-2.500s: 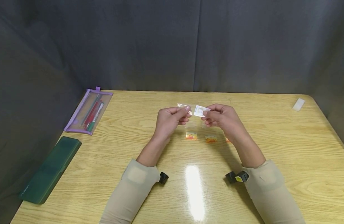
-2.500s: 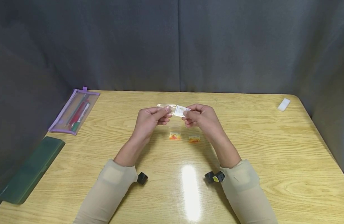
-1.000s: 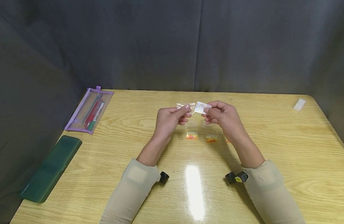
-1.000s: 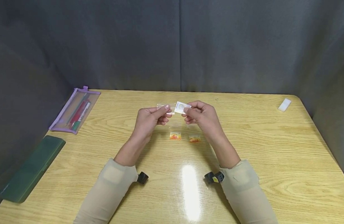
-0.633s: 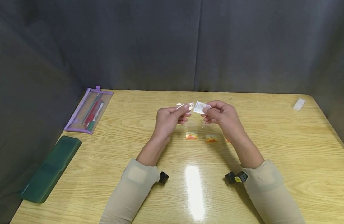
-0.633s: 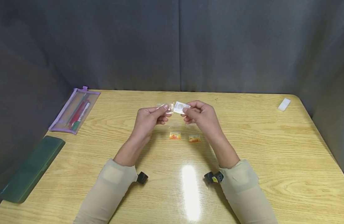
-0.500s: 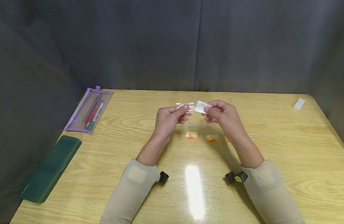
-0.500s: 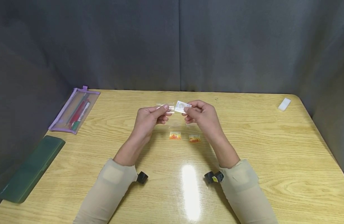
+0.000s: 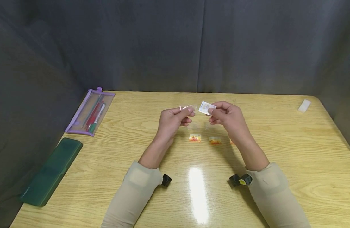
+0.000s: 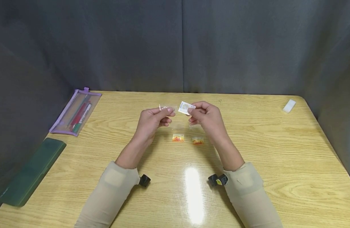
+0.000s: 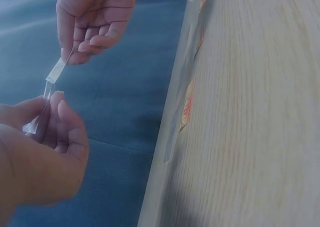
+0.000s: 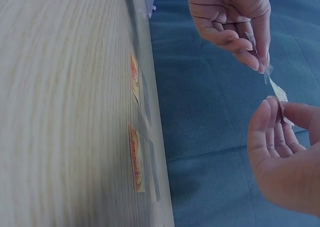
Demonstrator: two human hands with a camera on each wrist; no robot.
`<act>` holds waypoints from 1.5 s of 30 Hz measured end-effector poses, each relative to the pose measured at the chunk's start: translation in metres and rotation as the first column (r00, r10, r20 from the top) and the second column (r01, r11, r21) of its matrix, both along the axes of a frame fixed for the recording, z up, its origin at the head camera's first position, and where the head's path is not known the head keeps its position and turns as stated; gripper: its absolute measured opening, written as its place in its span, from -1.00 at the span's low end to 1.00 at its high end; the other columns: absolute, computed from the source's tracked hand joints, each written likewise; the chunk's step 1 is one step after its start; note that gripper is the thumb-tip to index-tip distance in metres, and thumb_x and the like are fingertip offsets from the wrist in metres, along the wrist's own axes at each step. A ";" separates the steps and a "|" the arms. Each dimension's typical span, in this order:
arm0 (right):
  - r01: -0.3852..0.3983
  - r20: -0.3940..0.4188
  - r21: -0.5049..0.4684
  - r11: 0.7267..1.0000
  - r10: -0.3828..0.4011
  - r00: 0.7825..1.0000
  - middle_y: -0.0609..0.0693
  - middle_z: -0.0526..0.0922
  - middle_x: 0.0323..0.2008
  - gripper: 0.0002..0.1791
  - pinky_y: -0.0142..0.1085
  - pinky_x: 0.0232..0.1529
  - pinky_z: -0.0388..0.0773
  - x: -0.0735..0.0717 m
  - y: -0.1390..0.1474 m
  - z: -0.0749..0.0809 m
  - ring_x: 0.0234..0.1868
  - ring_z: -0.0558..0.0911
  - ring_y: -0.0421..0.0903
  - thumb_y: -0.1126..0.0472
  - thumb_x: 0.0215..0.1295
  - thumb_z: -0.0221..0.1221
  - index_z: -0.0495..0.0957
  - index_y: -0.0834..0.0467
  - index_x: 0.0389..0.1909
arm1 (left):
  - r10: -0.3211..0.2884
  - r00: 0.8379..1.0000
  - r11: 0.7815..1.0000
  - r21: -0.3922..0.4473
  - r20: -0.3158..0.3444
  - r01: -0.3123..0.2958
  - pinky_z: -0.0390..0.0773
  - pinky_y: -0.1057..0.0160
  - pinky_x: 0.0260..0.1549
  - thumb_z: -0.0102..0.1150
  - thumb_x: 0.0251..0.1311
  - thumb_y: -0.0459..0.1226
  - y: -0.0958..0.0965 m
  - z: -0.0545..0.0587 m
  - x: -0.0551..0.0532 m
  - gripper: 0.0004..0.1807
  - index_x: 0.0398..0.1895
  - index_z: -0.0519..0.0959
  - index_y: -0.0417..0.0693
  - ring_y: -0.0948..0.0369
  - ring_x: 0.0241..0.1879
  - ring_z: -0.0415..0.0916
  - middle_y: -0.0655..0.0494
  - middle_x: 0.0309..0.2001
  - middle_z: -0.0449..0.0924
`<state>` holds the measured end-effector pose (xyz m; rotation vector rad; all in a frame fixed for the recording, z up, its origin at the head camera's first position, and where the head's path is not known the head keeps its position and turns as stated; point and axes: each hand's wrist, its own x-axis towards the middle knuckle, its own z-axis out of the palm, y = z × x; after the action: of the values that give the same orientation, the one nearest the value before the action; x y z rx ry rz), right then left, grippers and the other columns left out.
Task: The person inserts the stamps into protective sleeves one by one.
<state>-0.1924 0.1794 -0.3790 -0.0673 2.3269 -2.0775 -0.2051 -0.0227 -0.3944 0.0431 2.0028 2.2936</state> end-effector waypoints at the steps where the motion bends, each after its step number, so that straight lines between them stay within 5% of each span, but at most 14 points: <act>1: -0.001 0.000 -0.006 1.000 0.001 1.000 -0.13 0.74 -0.38 -0.81 -0.38 -0.28 0.74 0.000 0.000 0.000 -0.41 0.66 -0.25 0.24 0.43 0.23 0.55 0.28 -0.08 | -0.001 1.000 1.000 0.003 -0.001 0.001 0.66 0.41 -0.42 0.38 0.27 -0.19 0.000 0.000 0.000 -0.73 -0.13 0.77 -0.22 0.34 -0.50 0.62 0.10 -0.36 0.79; 15: -0.065 0.051 0.050 0.997 0.063 0.997 -0.14 0.72 -0.37 -0.69 -0.38 -0.26 0.72 0.000 -0.001 0.002 -0.42 0.66 -0.24 0.23 0.43 0.21 0.54 0.37 0.03 | -0.013 1.000 1.000 -0.019 -0.012 0.013 0.65 0.42 -0.45 0.35 0.31 -0.13 0.000 -0.001 0.000 -0.64 -0.22 0.77 -0.33 0.31 -0.51 0.60 0.12 -0.44 0.77; 30: -0.120 0.105 0.084 0.989 0.111 0.988 -0.12 0.68 -0.43 -0.67 -0.35 -0.24 0.72 -0.001 0.001 0.003 -0.39 0.64 -0.21 0.17 0.44 0.22 0.56 0.37 -0.01 | 0.009 0.999 0.997 -0.075 -0.050 -0.013 0.63 0.41 -0.46 0.36 0.29 -0.10 -0.001 -0.001 0.001 -0.67 -0.31 0.79 -0.25 0.30 -0.51 0.57 0.14 -0.48 0.76; 38: -0.113 0.110 0.077 0.991 0.105 0.988 -0.12 0.67 -0.44 -0.70 -0.36 -0.25 0.72 -0.001 0.002 0.002 -0.40 0.64 -0.22 0.20 0.44 0.21 0.54 0.38 -0.02 | -0.003 0.997 0.998 -0.070 -0.073 -0.002 0.66 0.40 -0.44 0.37 0.29 -0.18 0.000 -0.002 -0.001 -0.73 -0.24 0.79 -0.25 0.29 -0.51 0.59 -0.19 -0.28 0.78; 45: -0.119 0.110 0.097 0.988 0.108 0.988 -0.08 0.68 -0.42 -0.69 -0.30 -0.21 0.73 -0.001 0.002 0.002 -0.40 0.64 -0.22 0.18 0.44 0.21 0.54 0.37 -0.02 | -0.022 0.998 0.997 -0.073 -0.051 0.018 0.66 0.40 -0.43 0.32 0.31 -0.26 0.000 -0.001 0.000 -0.79 -0.13 0.78 -0.21 0.29 -0.50 0.63 -0.17 -0.16 0.79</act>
<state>-0.1937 0.1815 -0.3769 -0.0854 2.3071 -1.8589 -0.2055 -0.0224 -0.3957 0.1177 2.0990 2.2282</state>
